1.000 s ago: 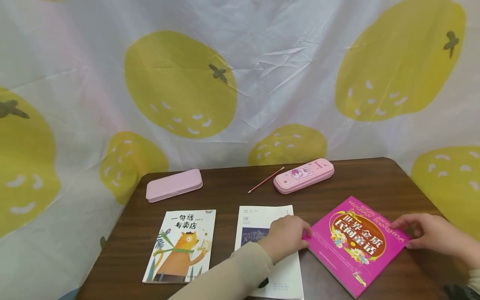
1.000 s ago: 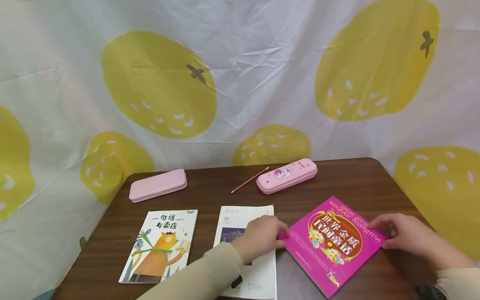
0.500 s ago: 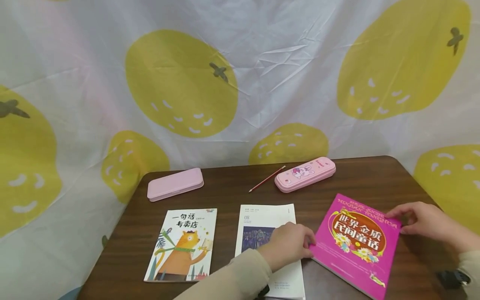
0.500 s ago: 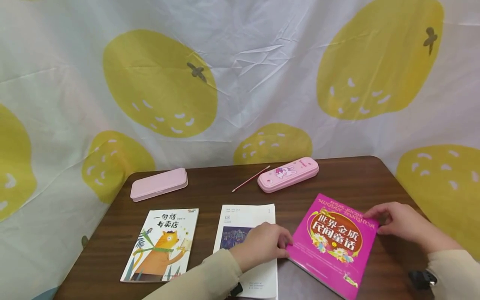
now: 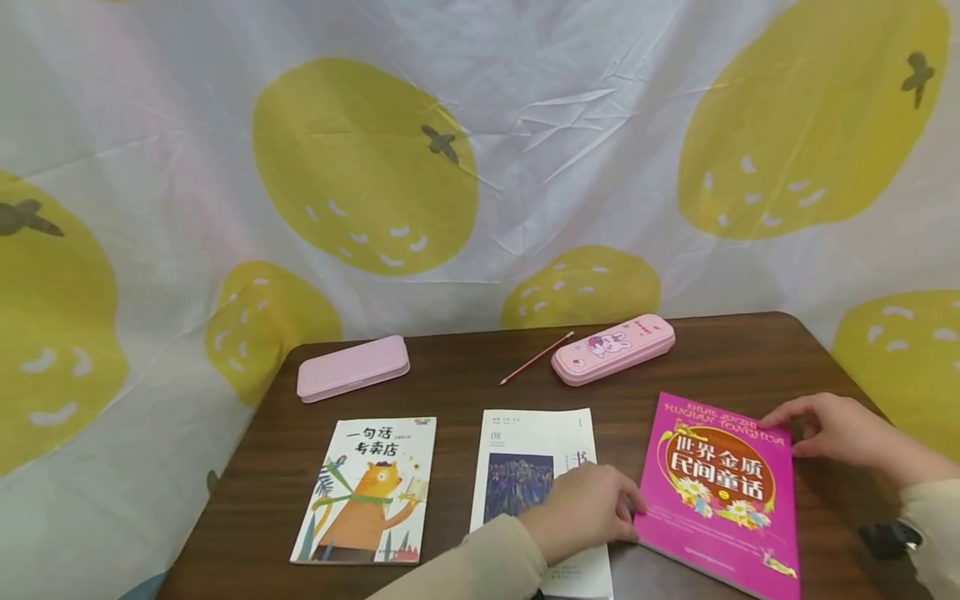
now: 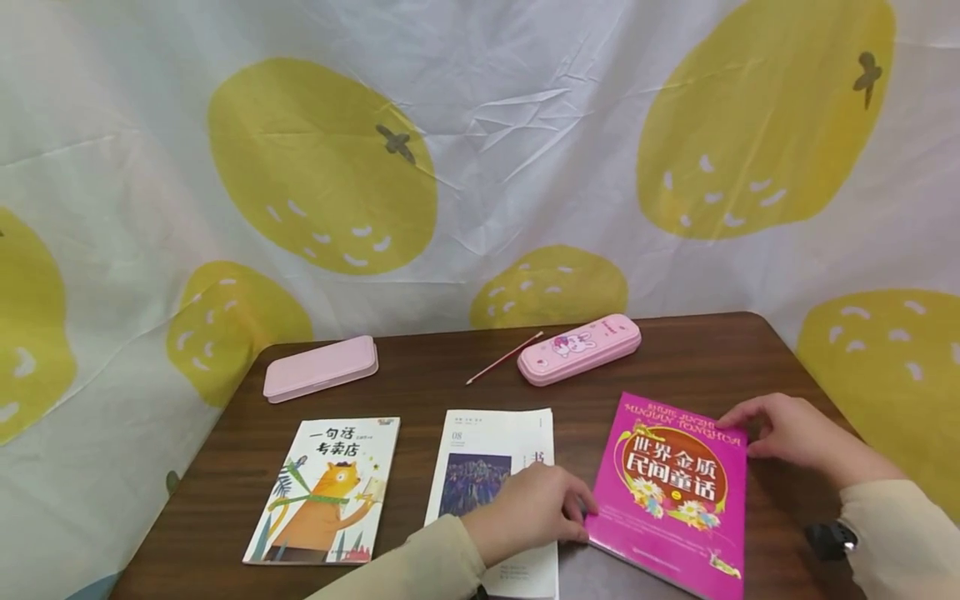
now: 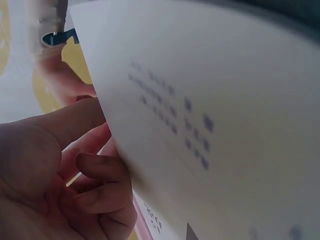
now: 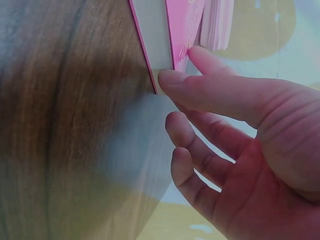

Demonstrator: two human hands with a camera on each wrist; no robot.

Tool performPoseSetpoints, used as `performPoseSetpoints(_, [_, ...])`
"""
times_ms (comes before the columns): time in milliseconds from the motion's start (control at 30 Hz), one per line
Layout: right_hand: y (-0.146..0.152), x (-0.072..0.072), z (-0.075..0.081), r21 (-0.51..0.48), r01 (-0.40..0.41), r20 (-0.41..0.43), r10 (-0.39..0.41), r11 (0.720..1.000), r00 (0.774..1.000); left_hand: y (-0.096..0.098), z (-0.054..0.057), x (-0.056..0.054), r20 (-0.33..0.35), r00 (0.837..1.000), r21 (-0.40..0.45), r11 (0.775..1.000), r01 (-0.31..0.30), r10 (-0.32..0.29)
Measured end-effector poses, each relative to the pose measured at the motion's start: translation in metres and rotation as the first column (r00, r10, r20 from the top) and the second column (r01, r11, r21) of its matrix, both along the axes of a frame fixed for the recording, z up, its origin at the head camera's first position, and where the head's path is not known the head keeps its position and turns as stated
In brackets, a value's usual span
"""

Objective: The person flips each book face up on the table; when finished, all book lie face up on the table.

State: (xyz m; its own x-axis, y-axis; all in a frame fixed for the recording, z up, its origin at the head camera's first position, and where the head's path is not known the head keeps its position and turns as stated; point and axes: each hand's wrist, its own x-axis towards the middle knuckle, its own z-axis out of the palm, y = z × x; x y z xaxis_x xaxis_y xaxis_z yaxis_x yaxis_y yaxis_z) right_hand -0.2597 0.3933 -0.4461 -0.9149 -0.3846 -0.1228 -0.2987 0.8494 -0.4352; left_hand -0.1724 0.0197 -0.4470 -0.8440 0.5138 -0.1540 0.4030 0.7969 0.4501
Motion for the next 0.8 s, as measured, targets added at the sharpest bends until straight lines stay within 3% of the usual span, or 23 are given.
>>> performPoseSetpoints(400, [-0.005,-0.009,-0.002,-0.013,-0.025,-0.033,0.025,1.0,0.999,0.001,-0.002,0.007,0.046,0.999,0.058,0.998,0.026,-0.028])
performPoseSetpoints(800, [-0.018,-0.016,0.0,-0.023,-0.017,-0.032,0.017,1.0,0.999,0.01,-0.003,0.018,-0.02,0.999,0.025,0.999,0.043,-0.042])
